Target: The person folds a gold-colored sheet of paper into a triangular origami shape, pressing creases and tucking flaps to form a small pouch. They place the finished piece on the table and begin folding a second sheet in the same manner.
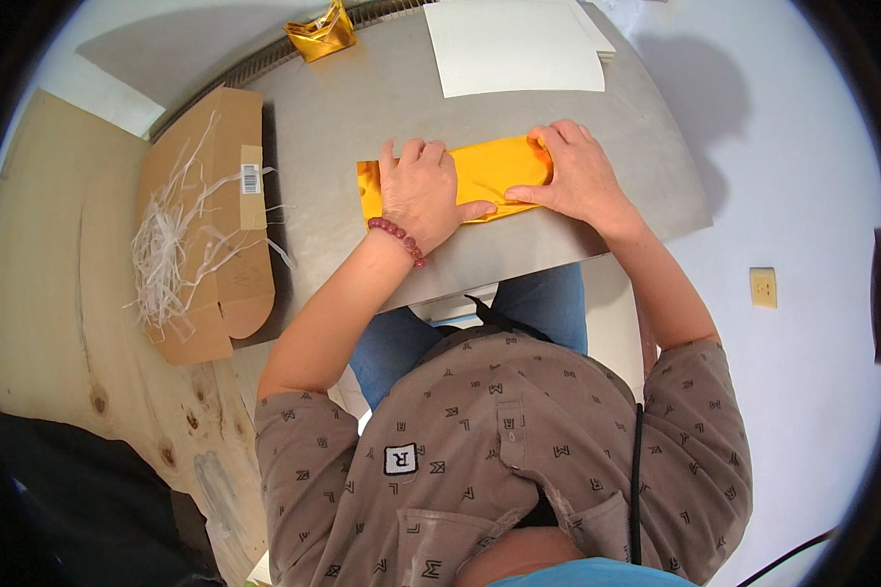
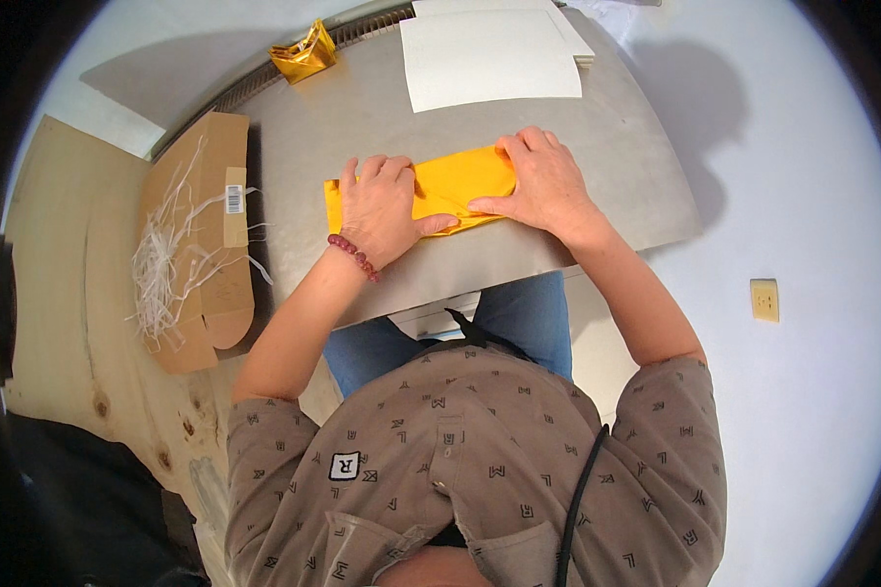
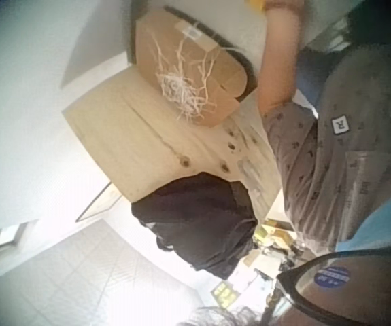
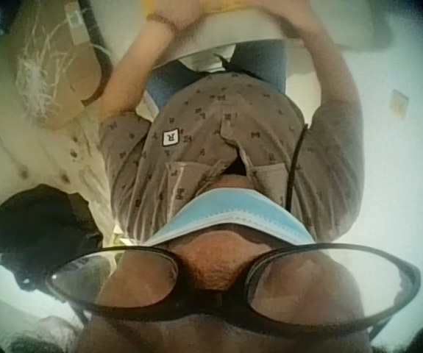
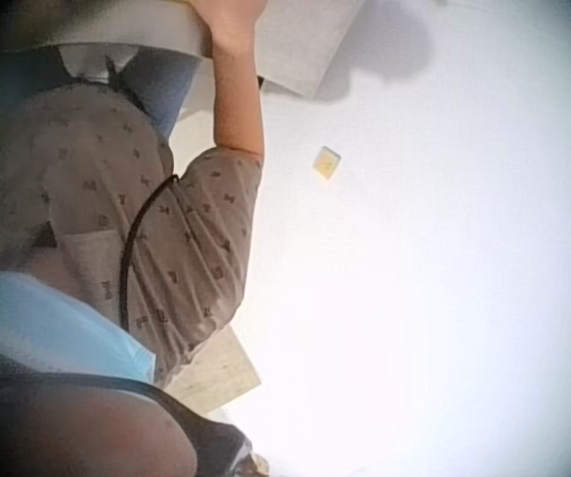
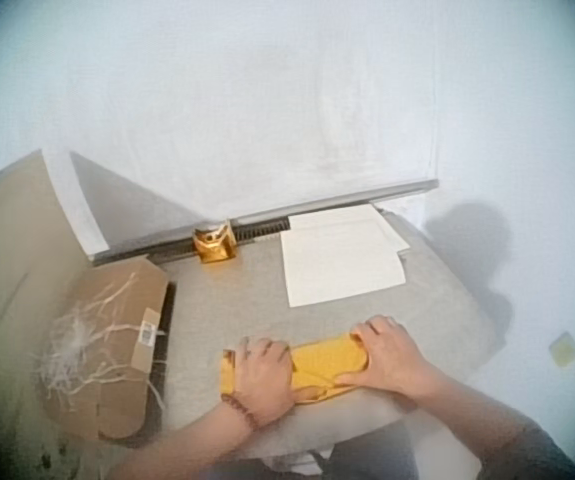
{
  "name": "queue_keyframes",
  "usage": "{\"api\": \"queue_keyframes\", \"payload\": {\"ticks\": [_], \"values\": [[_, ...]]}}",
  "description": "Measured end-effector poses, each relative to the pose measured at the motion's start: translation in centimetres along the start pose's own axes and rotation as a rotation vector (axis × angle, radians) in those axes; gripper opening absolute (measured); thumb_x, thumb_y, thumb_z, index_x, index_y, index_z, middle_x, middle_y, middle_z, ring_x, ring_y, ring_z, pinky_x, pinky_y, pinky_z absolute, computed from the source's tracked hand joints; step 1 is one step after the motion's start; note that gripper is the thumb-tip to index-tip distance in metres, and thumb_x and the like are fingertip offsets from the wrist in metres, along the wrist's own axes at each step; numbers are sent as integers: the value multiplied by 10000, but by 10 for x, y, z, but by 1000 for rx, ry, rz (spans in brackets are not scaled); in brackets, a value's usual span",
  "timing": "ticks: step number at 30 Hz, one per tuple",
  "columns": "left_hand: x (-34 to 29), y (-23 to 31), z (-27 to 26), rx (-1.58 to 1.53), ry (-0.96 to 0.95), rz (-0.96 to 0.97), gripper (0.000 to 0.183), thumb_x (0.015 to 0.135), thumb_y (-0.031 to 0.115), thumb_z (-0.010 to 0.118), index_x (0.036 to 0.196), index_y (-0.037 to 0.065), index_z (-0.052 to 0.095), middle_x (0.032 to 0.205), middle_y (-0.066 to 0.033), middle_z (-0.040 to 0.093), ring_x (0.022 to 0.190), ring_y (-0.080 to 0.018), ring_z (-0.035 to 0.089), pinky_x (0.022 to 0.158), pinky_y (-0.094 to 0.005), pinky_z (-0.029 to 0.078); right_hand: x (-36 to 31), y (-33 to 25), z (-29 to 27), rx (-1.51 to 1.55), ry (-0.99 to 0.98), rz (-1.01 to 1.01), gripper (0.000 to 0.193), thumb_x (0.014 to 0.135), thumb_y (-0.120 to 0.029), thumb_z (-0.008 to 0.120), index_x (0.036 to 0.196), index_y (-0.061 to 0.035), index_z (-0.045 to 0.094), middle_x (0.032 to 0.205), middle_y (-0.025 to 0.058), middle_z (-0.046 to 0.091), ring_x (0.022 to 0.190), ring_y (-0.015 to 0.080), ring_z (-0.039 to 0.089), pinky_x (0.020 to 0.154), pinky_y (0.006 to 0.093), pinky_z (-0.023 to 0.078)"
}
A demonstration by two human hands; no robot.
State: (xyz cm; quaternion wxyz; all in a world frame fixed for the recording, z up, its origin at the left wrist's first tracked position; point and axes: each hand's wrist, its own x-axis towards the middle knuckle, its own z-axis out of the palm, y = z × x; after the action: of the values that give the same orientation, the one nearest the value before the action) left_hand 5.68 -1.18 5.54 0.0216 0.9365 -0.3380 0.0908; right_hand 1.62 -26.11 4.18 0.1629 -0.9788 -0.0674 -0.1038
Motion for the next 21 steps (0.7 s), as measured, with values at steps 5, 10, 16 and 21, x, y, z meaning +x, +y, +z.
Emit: {"api": "queue_keyframes", "payload": {"ticks": [5, 10, 16, 21], "values": [[-16, -8, 7, -95, 54, 3, 958, 733, 799, 766, 1285, 17, 714, 1420, -83, 620, 1381, -302, 495, 1207, -614, 251, -2, 1, 2, -6, 36, -17, 885, 689, -636, 910, 1283, -19, 687, 1211, 169, 635, 1140, 345, 622, 1012, 446, 524], [-33, -17, 14, -119, 10, -41, 1045, 740, 806, 772, 1473, 78, 616, 1578, -137, 533, 1528, -410, 369, 1230, -695, 217, -4, 3, 5, -16, 62, -27, 873, 695, -634, 901, 1274, -18, 687, 1208, 164, 635, 1137, 344, 622, 1009, 446, 525], [-30, -16, 6, -122, -30, -71, 921, 837, 794, 695, 1442, 101, 665, 1573, -177, 535, 1549, -457, 337, 1205, -758, 206, -3, 5, 6, -27, 62, -52, 867, 706, -632, 895, 1284, -23, 678, 1200, 155, 631, 1129, 341, 617, 997, 449, 527], [-11, -7, -5, -11, -89, -116, 644, 1000, 612, 599, 1327, 72, 725, 1506, -174, 589, 1512, -442, 393, 1182, -749, 250, -4, 3, 5, -31, 62, -42, 837, 716, -615, 900, 1279, -36, 678, 1202, 148, 632, 1133, 340, 615, 1005, 446, 525]]}}
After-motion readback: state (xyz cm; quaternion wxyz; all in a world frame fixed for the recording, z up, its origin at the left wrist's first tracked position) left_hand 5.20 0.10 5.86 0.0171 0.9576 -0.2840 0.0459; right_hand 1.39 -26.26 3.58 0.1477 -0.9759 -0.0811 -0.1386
